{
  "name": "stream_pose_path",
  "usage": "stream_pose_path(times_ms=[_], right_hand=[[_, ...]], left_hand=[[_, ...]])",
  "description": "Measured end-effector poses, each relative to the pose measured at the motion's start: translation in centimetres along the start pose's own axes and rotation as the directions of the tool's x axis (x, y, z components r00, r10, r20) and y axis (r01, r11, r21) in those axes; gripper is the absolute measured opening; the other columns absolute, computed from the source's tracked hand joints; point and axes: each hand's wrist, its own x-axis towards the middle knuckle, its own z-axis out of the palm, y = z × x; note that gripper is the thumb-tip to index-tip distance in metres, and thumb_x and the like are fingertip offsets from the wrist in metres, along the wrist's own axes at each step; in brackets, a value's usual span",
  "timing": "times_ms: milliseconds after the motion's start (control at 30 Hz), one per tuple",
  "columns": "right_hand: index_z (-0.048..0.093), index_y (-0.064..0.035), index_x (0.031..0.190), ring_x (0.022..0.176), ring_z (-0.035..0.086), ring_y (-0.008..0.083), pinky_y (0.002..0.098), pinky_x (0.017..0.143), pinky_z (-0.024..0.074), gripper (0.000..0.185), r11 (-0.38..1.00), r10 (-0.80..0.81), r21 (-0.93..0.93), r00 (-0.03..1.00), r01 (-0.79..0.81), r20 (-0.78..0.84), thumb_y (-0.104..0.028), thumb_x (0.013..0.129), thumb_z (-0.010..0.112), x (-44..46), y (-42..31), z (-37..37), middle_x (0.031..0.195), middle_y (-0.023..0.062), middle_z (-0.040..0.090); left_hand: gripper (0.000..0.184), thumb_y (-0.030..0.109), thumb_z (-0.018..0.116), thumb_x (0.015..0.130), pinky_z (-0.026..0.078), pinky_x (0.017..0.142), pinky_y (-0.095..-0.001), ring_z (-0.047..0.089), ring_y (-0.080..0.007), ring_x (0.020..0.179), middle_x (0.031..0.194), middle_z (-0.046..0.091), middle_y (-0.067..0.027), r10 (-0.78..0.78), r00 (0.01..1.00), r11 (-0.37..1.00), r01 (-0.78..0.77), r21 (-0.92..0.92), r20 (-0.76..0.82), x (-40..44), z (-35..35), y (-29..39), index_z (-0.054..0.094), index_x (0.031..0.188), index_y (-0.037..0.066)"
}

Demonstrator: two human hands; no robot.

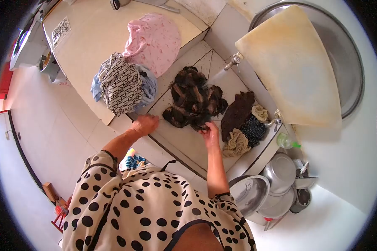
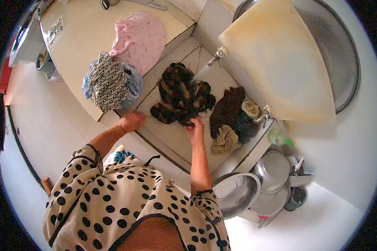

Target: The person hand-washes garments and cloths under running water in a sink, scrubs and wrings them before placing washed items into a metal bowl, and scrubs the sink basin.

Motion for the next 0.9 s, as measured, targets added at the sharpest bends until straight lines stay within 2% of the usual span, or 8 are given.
stream_pose_path(times_ms=[67, 167, 333, 467, 567, 767, 867, 900], right_hand=[[0.053, -0.0082, 0.078, 0.052, 0.048, 0.0129, 0.0367, 0.056, 0.0510, 0.008, 0.998, 0.056, -0.012, 0.996, -0.057, -0.075, -0.012, 0.082, 0.058, 0.4, -0.8, 0.0, 0.067, 0.0017, 0.051], [0.058, -0.0074, 0.093, 0.066, 0.057, 0.0201, 0.0392, 0.057, 0.0498, 0.018, 0.991, -0.115, 0.078, 0.988, 0.107, 0.101, -0.009, 0.076, 0.056, -5.9, -9.0, 7.4, 0.086, 0.0079, 0.063], [0.059, -0.0114, 0.091, 0.088, 0.064, 0.0330, 0.0570, 0.079, 0.0502, 0.016, 0.893, -0.431, 0.073, 0.890, 0.445, -0.151, -0.018, 0.076, 0.059, -14.0, -19.9, 13.0, 0.097, 0.0094, 0.064], [0.060, -0.0118, 0.089, 0.077, 0.060, 0.0204, 0.0354, 0.057, 0.0404, 0.014, 0.744, -0.663, 0.040, 0.744, 0.667, -0.082, -0.023, 0.081, 0.061, -20.3, -25.3, 20.6, 0.089, 0.0040, 0.065], [0.052, -0.0126, 0.077, 0.053, 0.034, 0.0130, 0.0269, 0.048, 0.0263, 0.016, 0.586, -0.810, 0.050, 0.586, 0.809, 0.013, -0.022, 0.080, 0.064, -22.8, -28.9, 24.4, 0.072, -0.0001, 0.052], [0.049, -0.0082, 0.079, 0.050, 0.033, 0.0160, 0.0290, 0.054, 0.0342, 0.017, 0.452, -0.889, 0.218, 0.415, 0.865, 0.194, -0.020, 0.079, 0.061, -25.0, -35.7, 26.4, 0.074, 0.0052, 0.051], [0.053, -0.0039, 0.085, 0.058, 0.049, 0.0209, 0.0336, 0.065, 0.0442, 0.021, 0.332, -0.904, 0.184, 0.255, 0.925, 0.344, -0.023, 0.078, 0.060, -21.3, -35.4, 23.4, 0.081, 0.0092, 0.057], [0.055, -0.0023, 0.092, 0.075, 0.056, 0.0269, 0.0389, 0.069, 0.0485, 0.025, 0.306, -0.949, 0.174, 0.284, 0.936, 0.138, -0.023, 0.078, 0.060, -19.3, -32.8, 23.4, 0.091, 0.0119, 0.060]], left_hand=[[0.022, 0.023, 0.048, 0.089, 0.051, 0.072, -0.0485, 0.061, -0.0373, 0.084, 0.086, 0.063, -0.0186, 0.044, 0.997, 0.998, -0.046, -0.044, -0.056, -0.2, -0.1, 0.0, 0.057, 0.092, 0.004], [0.022, 0.023, 0.048, 0.089, 0.051, 0.073, -0.0482, 0.061, -0.0381, 0.084, 0.084, 0.063, -0.0195, 0.041, 0.994, 0.996, -0.048, -0.069, -0.104, -0.4, -0.2, -0.2, 0.058, 0.092, 0.004], [0.019, 0.022, 0.048, 0.090, 0.051, 0.064, -0.0484, 0.064, -0.0357, 0.075, 0.078, 0.064, -0.0162, 0.085, 0.972, 0.995, -0.092, -0.022, -0.218, -0.3, 0.7, -0.9, 0.058, 0.090, 0.006], [0.021, 0.023, 0.048, 0.089, 0.051, 0.067, -0.0495, 0.063, -0.0366, 0.079, 0.081, 0.064, -0.0186, 0.051, 0.986, 0.996, -0.061, -0.059, -0.157, -0.4, -0.2, -0.4, 0.058, 0.093, 0.006], [0.022, 0.023, 0.049, 0.088, 0.052, 0.069, -0.0497, 0.064, -0.0365, 0.080, 0.083, 0.065, -0.0189, 0.073, 0.989, 0.993, -0.084, -0.085, -0.132, -0.6, -0.4, -0.6, 0.059, 0.095, 0.005], [0.022, 0.020, 0.050, 0.086, 0.053, 0.070, -0.0478, 0.065, -0.0356, 0.082, 0.086, 0.066, -0.0175, 0.116, 0.980, 0.987, -0.132, -0.089, -0.164, 0.2, 1.7, -1.5, 0.059, 0.097, 0.003], [0.023, 0.018, 0.050, 0.085, 0.053, 0.071, -0.0477, 0.065, -0.0360, 0.083, 0.088, 0.066, -0.0184, 0.108, 0.988, 0.988, -0.119, -0.096, -0.108, 0.0, 0.7, -1.2, 0.059, 0.098, 0.001], [0.023, 0.018, 0.050, 0.086, 0.053, 0.071, -0.0477, 0.065, -0.0362, 0.083, 0.088, 0.066, -0.0188, 0.110, 0.990, 0.988, -0.119, -0.097, -0.092, 0.0, 0.6, -1.1, 0.059, 0.098, 0.001]])
